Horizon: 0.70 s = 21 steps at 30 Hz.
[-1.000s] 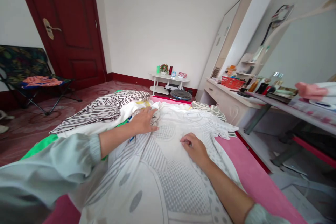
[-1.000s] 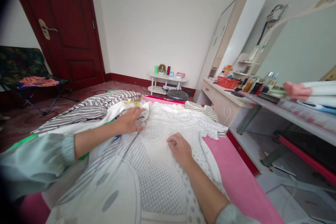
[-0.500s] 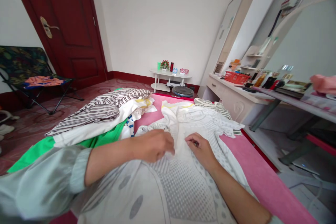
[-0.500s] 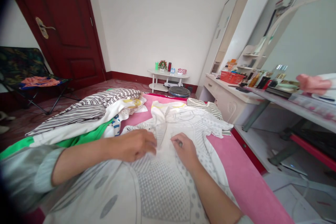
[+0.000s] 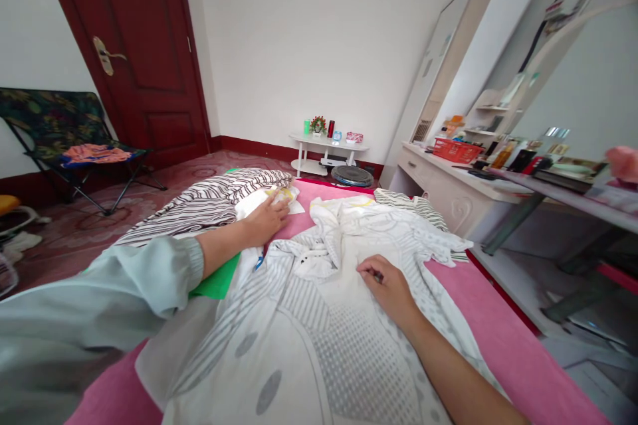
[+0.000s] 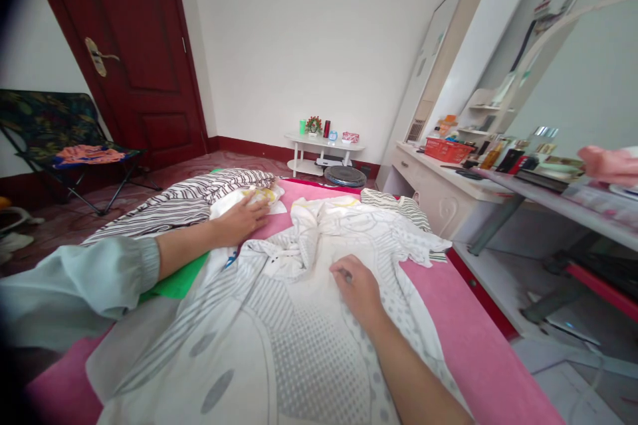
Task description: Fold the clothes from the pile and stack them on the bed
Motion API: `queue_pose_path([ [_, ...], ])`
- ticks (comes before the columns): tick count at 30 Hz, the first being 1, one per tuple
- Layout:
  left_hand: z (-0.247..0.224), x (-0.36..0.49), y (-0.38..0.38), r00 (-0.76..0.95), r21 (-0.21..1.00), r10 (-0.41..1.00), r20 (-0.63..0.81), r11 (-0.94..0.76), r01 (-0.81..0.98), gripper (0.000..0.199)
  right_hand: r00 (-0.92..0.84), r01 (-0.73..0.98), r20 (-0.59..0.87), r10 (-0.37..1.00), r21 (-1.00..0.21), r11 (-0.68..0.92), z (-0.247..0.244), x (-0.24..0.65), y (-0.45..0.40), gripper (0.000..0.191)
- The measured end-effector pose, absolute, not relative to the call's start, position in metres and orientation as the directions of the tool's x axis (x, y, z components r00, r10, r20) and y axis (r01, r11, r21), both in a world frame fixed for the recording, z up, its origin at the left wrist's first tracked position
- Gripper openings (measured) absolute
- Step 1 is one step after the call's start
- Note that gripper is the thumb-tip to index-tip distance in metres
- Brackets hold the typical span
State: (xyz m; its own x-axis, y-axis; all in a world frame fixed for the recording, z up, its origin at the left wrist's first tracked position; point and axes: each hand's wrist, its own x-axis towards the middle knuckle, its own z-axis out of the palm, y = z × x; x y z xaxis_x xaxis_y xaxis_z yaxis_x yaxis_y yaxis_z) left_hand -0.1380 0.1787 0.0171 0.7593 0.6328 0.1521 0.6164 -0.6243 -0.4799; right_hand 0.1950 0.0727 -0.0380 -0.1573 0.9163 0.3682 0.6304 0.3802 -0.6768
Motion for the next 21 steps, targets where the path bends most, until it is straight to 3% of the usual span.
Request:
queue_pose_path([
  [3,-0.003,-0.132,0.198,0.726,-0.472,0.679,0.11,-0.607,0.639,0.042,-0.152,0.619,0.363,0.919,-0.69,0.375,-0.038,0.195,0.072,0.015],
  [7,-0.02,-0.131,0.224,0.638,-0.435,0.753,0.162,-0.526,0.731,0.044,-0.148,0.612,0.357,0.922,-0.7,0.369,-0.038,0.195,0.072,0.015],
  [13,-0.014,-0.121,0.246,0.567,-0.396,0.803,0.186,-0.466,0.791,0.041,-0.152,0.584,0.36,0.921,-0.719,0.377,-0.038,0.195,0.072,0.014],
  [21,0.01,-0.117,0.168,0.628,-0.332,0.777,0.053,-0.579,0.744,0.025,-0.162,0.571,0.369,0.915,-0.722,0.392,-0.037,0.196,0.073,0.014],
])
